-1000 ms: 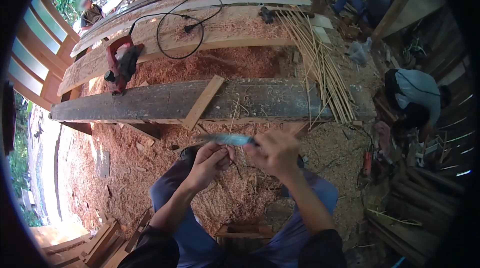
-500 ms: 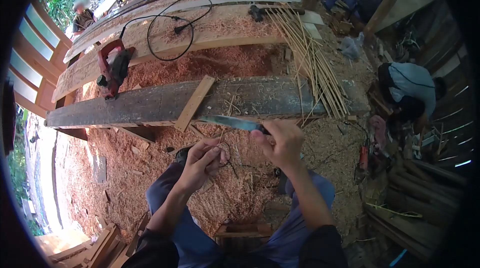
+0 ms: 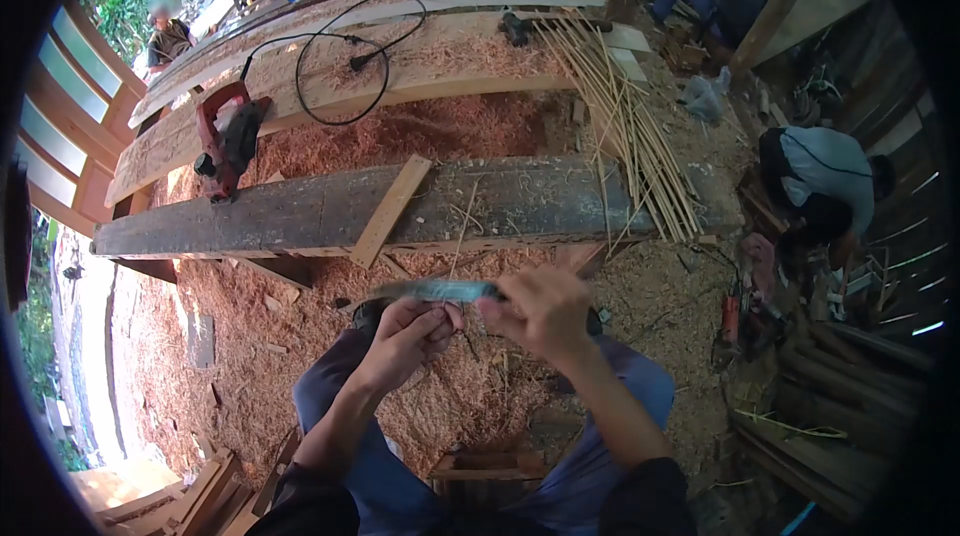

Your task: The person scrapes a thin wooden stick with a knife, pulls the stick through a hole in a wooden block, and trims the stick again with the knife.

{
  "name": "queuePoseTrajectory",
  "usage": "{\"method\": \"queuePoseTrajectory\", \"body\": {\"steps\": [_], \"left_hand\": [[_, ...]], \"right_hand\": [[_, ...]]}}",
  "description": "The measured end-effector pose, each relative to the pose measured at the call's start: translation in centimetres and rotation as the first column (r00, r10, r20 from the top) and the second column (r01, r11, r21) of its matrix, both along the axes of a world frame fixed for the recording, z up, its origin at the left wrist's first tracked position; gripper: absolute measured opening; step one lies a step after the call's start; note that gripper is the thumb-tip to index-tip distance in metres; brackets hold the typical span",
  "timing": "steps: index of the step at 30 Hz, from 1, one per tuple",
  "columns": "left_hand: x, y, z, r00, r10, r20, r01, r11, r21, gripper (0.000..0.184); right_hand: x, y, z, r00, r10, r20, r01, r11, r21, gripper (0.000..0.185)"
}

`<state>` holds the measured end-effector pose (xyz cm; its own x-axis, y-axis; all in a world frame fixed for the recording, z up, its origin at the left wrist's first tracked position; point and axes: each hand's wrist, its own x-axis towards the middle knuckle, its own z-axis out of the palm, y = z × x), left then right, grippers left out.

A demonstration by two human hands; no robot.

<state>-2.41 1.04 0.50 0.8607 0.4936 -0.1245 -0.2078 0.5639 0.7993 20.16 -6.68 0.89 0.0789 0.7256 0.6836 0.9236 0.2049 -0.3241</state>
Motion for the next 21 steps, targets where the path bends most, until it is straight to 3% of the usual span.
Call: {"method": "queuePoseTrajectory", "body": {"steps": [1, 3, 4, 6, 9, 10, 12, 15, 18, 21], "left_hand": [[0.3, -0.3, 1.0, 1.000, 0.001, -0.001, -0.001, 1.000, -0.007, 0.023], [1.1, -1.3, 3.2, 0.972, 0.227, -0.056, -0.231, 0.970, -0.077, 0.022], [0.9, -1.0, 2.3, 0.973, 0.227, -0.051, -0.230, 0.970, -0.075, 0.022], [0.1, 0.0, 0.1, 0.997, 0.066, 0.026, -0.067, 0.997, 0.026, 0.020], [-0.1, 0.0, -0.8, 0.994, 0.099, 0.052, -0.102, 0.993, 0.059, 0.020], [-0.1, -0.1, -0.7, 0.994, 0.099, 0.051, -0.102, 0.993, 0.052, 0.020], [0.1, 0.0, -0.1, 0.982, 0.189, 0.010, -0.190, 0.982, 0.013, 0.020], [0.1, -0.3, 0.5, 0.986, 0.160, 0.044, -0.157, 0.986, -0.052, 0.019], [-0.1, -0.1, -0.7, 0.996, 0.086, 0.037, -0.084, 0.995, -0.053, 0.019], [-0.2, 0.0, -0.3, 0.987, 0.159, 0.008, -0.159, 0.987, -0.027, 0.017]], "right_hand": [[0.7, 0.2, 0.0, 0.999, -0.016, -0.052, 0.017, 1.000, 0.014, 0.057], [1.7, 0.3, -0.1, 0.995, -0.060, -0.077, 0.057, 0.998, -0.039, 0.054], [1.5, 0.4, -0.3, 0.998, -0.035, -0.057, 0.035, 0.999, -0.012, 0.055], [-0.2, 0.2, -0.5, 0.999, 0.043, -0.032, -0.043, 0.999, 0.026, 0.057], [-0.8, -0.3, -0.8, 0.998, 0.065, -0.015, -0.066, 0.996, -0.065, 0.058], [-0.4, 0.4, 0.1, 0.999, 0.040, -0.016, -0.039, 0.997, 0.060, 0.057], [0.6, 0.5, -0.1, 1.000, -0.012, -0.004, 0.013, 0.999, 0.051, 0.057], [1.9, 0.4, 0.2, 0.991, -0.129, 0.016, 0.128, 0.989, 0.071, 0.056], [-0.5, -0.2, -0.3, 0.998, 0.030, 0.057, -0.030, 1.000, 0.001, 0.054], [0.0, -0.2, -0.5, 0.999, 0.034, 0.010, -0.034, 0.999, -0.016, 0.052]]}}
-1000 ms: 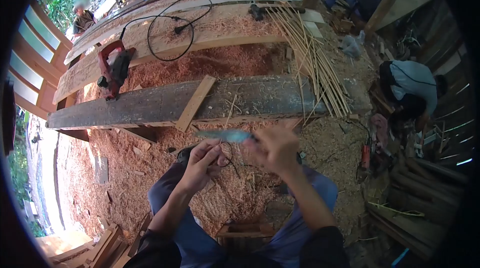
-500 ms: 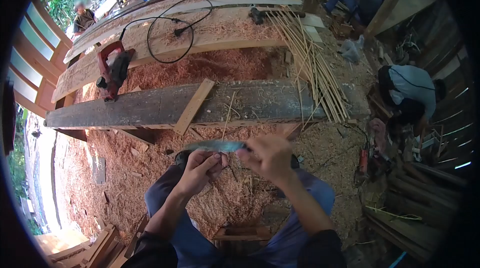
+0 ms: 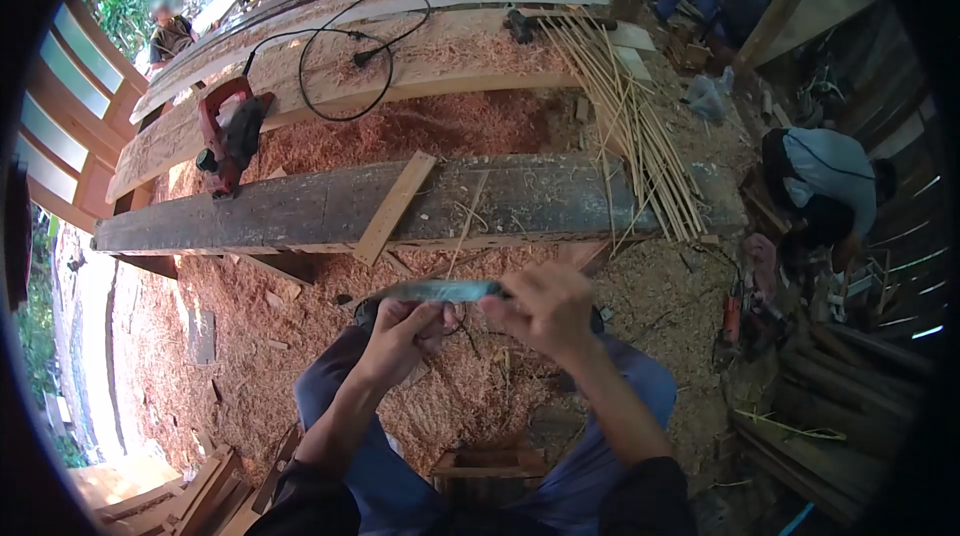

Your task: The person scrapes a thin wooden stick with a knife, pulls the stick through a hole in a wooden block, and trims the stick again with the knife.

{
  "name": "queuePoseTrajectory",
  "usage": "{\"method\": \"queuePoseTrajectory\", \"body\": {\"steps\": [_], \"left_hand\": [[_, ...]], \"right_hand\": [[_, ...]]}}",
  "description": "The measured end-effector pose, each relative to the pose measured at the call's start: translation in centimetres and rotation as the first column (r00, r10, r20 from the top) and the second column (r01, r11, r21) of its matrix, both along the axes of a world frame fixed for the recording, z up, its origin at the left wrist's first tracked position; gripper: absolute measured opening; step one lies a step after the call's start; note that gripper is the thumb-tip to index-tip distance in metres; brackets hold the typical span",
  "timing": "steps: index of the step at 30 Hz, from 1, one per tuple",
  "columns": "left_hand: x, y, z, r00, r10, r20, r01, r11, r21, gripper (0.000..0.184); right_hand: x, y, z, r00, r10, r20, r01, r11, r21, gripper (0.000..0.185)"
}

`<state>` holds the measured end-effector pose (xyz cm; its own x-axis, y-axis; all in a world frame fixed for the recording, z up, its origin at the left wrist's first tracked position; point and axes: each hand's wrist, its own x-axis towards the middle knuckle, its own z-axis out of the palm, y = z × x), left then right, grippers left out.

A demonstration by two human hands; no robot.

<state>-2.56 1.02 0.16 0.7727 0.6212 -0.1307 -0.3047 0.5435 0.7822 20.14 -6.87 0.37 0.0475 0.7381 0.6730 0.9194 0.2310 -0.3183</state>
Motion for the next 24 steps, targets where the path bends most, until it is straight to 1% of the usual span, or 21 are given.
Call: {"method": "queuePoseTrajectory", "body": {"steps": [1, 2, 4, 5, 7, 8, 10, 11, 12, 14, 15, 17, 18, 19, 20, 22, 23, 24], "left_hand": [[-0.1, 0.0, 0.6, 0.999, 0.037, 0.022, -0.035, 0.998, -0.056, 0.016], [-0.1, -0.1, 0.6, 0.999, 0.040, 0.026, -0.039, 0.998, -0.058, 0.016], [-0.1, -0.3, 0.7, 0.999, 0.044, 0.001, -0.044, 0.998, -0.046, 0.015], [0.0, -0.3, 0.3, 0.999, 0.046, 0.005, -0.046, 0.998, -0.042, 0.015], [-0.1, -0.3, -0.3, 0.999, 0.013, -0.035, -0.011, 0.999, 0.045, 0.016], [-0.2, -0.3, -0.5, 0.999, 0.010, -0.043, -0.008, 0.999, 0.042, 0.016], [-0.1, 0.0, 0.2, 0.998, 0.049, -0.050, -0.049, 0.999, -0.008, 0.017], [-0.1, 0.2, 0.0, 0.999, 0.047, 0.015, -0.047, 0.998, -0.036, 0.018], [-0.2, 0.0, 0.0, 0.998, 0.055, 0.021, -0.054, 0.998, -0.039, 0.018], [0.0, 0.0, 0.1, 0.999, 0.038, -0.013, -0.038, 0.999, 0.017, 0.018], [0.0, 0.1, -0.2, 0.999, 0.039, -0.016, -0.038, 0.999, 0.019, 0.018], [-0.1, 0.0, -0.9, 1.000, 0.005, -0.029, -0.002, 0.994, 0.112, 0.018], [-0.3, 0.0, -0.7, 0.999, 0.002, -0.035, 0.002, 0.994, 0.106, 0.018], [-0.3, 0.1, -0.3, 1.000, 0.001, -0.016, 0.000, 0.998, 0.067, 0.018], [-0.3, 0.2, 0.0, 1.000, 0.003, 0.006, -0.003, 1.000, 0.028, 0.018], [-0.1, -0.2, 0.0, 1.000, -0.011, 0.017, 0.011, 1.000, 0.003, 0.017], [0.0, -0.3, 0.0, 1.000, -0.028, 0.013, 0.028, 0.999, -0.019, 0.017], [0.1, -0.2, 0.0, 1.000, -0.027, 0.009, 0.028, 1.000, -0.015, 0.017]], "right_hand": [[0.7, 0.4, 0.2, 0.997, -0.054, -0.056, 0.055, 0.998, 0.017, 0.053], [1.3, 0.4, 0.6, 0.997, -0.051, -0.052, 0.052, 0.999, 0.014, 0.053], [2.1, 0.5, 1.5, 0.990, -0.117, -0.073, 0.121, 0.992, 0.046, 0.049], [1.5, 0.3, 1.2, 0.991, -0.115, -0.070, 0.119, 0.992, 0.050, 0.049], [-1.0, -0.4, -0.1, 0.997, -0.014, 0.082, 0.012, 1.000, 0.021, 0.051], [-0.8, -0.2, -0.2, 0.997, -0.017, 0.074, 0.015, 1.000, 0.018, 0.051], [0.5, 0.5, 0.3, 0.998, -0.066, -0.004, 0.067, 0.996, 0.057, 0.054], [1.8, 0.8, 0.0, 0.991, -0.098, -0.087, 0.104, 0.992, 0.074, 0.055], [1.7, 0.7, -0.2, 0.993, -0.090, -0.081, 0.096, 0.993, 0.072, 0.055], [1.0, 0.3, -0.5, 0.997, -0.067, -0.025, 0.067, 0.997, 0.036, 0.057], [-0.3, -0.1, -0.6, 1.000, -0.009, 0.025, 0.009, 1.000, 0.012, 0.058], [-0.1, 0.2, -1.1, 1.000, -0.021, -0.017, 0.022, 1.000, 0.022, 0.058], [0.2, 0.4, -1.1, 0.998, -0.030, -0.047, 0.031, 0.999, 0.029, 0.058], [0.9, 0.7, 0.4, 0.990, -0.086, -0.115, 0.088, 0.996, 0.019, 0.058], [1.1, 0.7, 0.2, 0.991, -0.083, -0.108, 0.085, 0.996, 0.017, 0.058], [1.7, 0.8, 0.0, 0.991, -0.082, -0.107, 0.091, 0.993, 0.079, 0.058], [0.5, 0.0, -0.3, 0.995, -0.022, -0.096, 0.021, 1.000, -0.006, 0.058], [0.0, 0.0, -0.5, 0.995, -0.021, -0.100, 0.021, 1.000, -0.002, 0.058]]}}
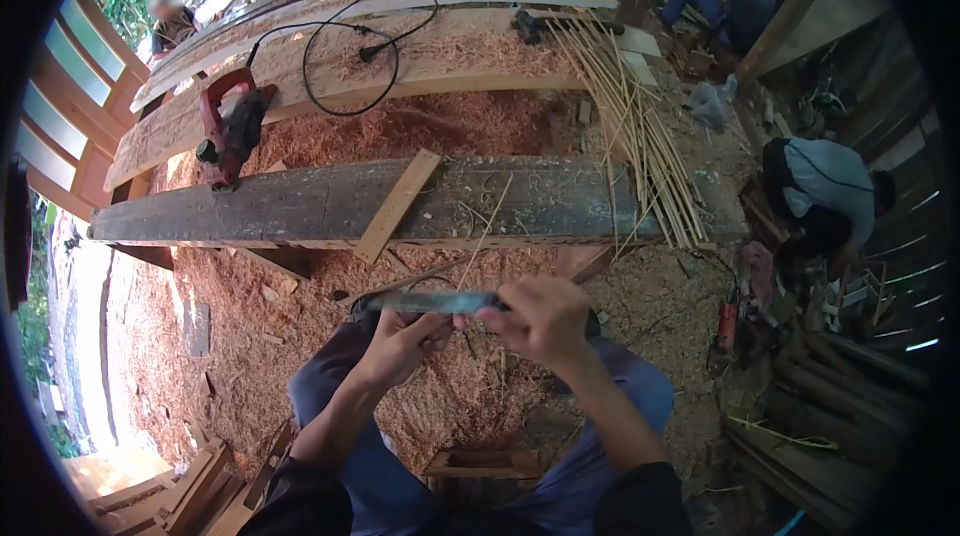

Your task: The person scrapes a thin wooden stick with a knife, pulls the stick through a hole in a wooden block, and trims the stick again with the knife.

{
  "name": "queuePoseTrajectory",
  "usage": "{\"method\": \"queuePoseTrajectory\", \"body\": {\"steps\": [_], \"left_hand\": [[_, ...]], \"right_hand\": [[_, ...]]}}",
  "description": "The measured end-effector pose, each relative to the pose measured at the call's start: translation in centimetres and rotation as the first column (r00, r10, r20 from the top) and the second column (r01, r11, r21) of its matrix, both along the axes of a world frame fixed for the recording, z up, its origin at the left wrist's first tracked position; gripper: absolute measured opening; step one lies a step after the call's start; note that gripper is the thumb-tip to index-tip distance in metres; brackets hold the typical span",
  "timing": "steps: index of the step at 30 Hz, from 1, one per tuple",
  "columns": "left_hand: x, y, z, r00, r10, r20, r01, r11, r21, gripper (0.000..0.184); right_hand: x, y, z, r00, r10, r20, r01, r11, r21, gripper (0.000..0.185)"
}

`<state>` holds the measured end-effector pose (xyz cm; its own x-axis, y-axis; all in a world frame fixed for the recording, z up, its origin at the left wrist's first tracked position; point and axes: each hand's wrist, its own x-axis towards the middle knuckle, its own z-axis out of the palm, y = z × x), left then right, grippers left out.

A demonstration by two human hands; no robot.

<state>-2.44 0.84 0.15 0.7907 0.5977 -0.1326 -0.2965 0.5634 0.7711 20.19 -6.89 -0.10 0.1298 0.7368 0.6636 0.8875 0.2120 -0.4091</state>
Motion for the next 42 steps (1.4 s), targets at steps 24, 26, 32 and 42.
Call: {"method": "queuePoseTrajectory", "body": {"steps": [24, 26, 32, 42], "left_hand": [[-0.1, 0.1, 1.4, 0.999, -0.047, 0.012, 0.047, 0.999, -0.021, 0.023], [-0.2, 0.0, 1.1, 0.999, -0.035, -0.023, 0.035, 0.999, -0.015, 0.023], [-0.1, 0.0, 1.0, 0.998, 0.002, -0.068, -0.001, 1.000, 0.021, 0.024], [-0.1, 0.1, 0.1, 0.998, 0.016, -0.052, -0.011, 0.995, 0.095, 0.027]], "right_hand": [[0.9, -0.3, 1.7, 0.999, -0.035, -0.009, 0.034, 0.997, -0.070, 0.045], [0.8, -0.4, 1.5, 0.999, -0.031, 0.028, 0.032, 0.998, -0.055, 0.046], [0.5, -0.3, 1.4, 0.999, 0.017, 0.034, -0.016, 0.999, -0.029, 0.045], [0.1, -1.0, 0.9, 0.995, 0.043, 0.094, -0.027, 0.987, -0.159, 0.051]]}}
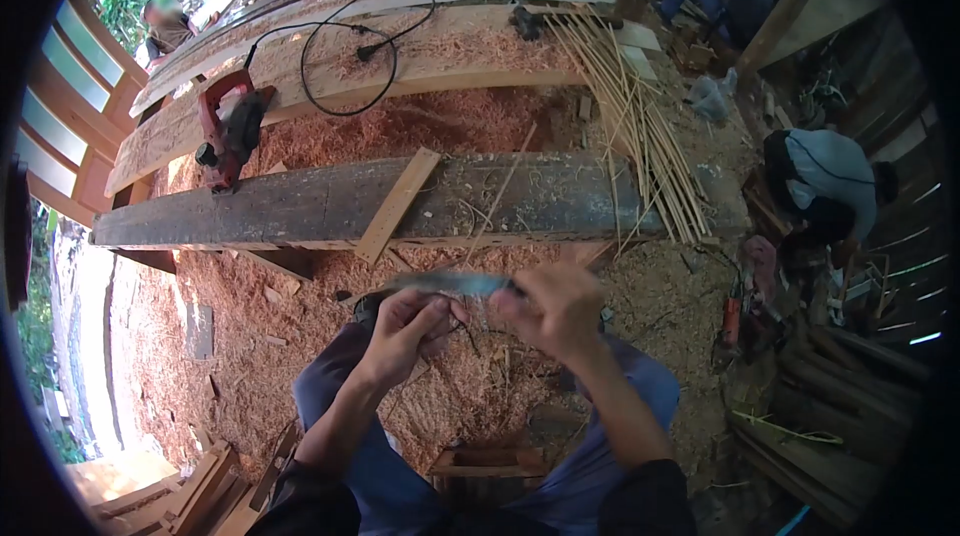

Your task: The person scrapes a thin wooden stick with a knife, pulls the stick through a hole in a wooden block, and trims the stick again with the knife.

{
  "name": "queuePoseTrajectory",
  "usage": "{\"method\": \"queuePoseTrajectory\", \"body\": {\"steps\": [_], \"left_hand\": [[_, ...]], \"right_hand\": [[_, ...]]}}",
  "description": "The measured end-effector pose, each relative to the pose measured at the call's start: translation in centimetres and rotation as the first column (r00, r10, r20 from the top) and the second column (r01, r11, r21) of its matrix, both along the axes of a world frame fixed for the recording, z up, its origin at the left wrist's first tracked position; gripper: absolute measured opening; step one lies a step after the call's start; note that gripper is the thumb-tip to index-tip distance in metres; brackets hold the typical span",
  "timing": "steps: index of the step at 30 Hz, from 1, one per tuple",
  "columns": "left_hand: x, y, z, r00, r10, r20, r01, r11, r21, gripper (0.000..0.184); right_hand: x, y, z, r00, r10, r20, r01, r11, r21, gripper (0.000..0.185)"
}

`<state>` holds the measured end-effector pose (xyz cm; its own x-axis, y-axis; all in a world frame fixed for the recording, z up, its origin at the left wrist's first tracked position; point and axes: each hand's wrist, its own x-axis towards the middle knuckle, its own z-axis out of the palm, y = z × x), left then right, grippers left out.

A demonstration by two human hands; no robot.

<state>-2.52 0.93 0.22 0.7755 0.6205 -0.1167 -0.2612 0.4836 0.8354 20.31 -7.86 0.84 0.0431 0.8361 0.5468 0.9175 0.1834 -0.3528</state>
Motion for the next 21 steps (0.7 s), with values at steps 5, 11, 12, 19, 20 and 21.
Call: {"method": "queuePoseTrajectory", "body": {"steps": [5, 11, 12, 19, 20, 21], "left_hand": [[0.1, -0.1, 0.4, 0.999, 0.038, 0.020, -0.039, 0.999, 0.035, 0.029], [0.0, -0.1, 1.1, 0.997, 0.077, -0.030, -0.075, 0.995, 0.065, 0.031], [0.0, 0.0, 0.7, 0.996, 0.084, -0.023, -0.082, 0.994, 0.070, 0.031], [0.4, -0.6, 1.0, 0.995, 0.077, -0.059, -0.073, 0.995, 0.064, 0.025], [0.3, -0.6, 0.5, 0.996, 0.070, -0.056, -0.065, 0.994, 0.089, 0.028], [0.3, -0.4, 0.4, 0.997, 0.059, -0.057, -0.051, 0.991, 0.121, 0.030]], "right_hand": [[-0.8, 0.9, 0.7, 0.999, -0.028, 0.043, 0.020, 0.983, 0.180, 0.049], [1.8, 0.9, 0.2, 0.992, -0.127, -0.014, 0.127, 0.980, 0.150, 0.051], [1.2, 0.6, 0.3, 0.993, -0.120, -0.009, 0.120, 0.980, 0.157, 0.051], [1.8, 1.2, 0.1, 0.992, -0.125, -0.022, 0.127, 0.980, 0.154, 0.051], [1.2, 0.9, 0.0, 0.993, -0.117, -0.021, 0.119, 0.980, 0.157, 0.051], [0.1, 1.0, 0.2, 0.995, -0.089, 0.045, 0.078, 0.975, 0.210, 0.051]]}}
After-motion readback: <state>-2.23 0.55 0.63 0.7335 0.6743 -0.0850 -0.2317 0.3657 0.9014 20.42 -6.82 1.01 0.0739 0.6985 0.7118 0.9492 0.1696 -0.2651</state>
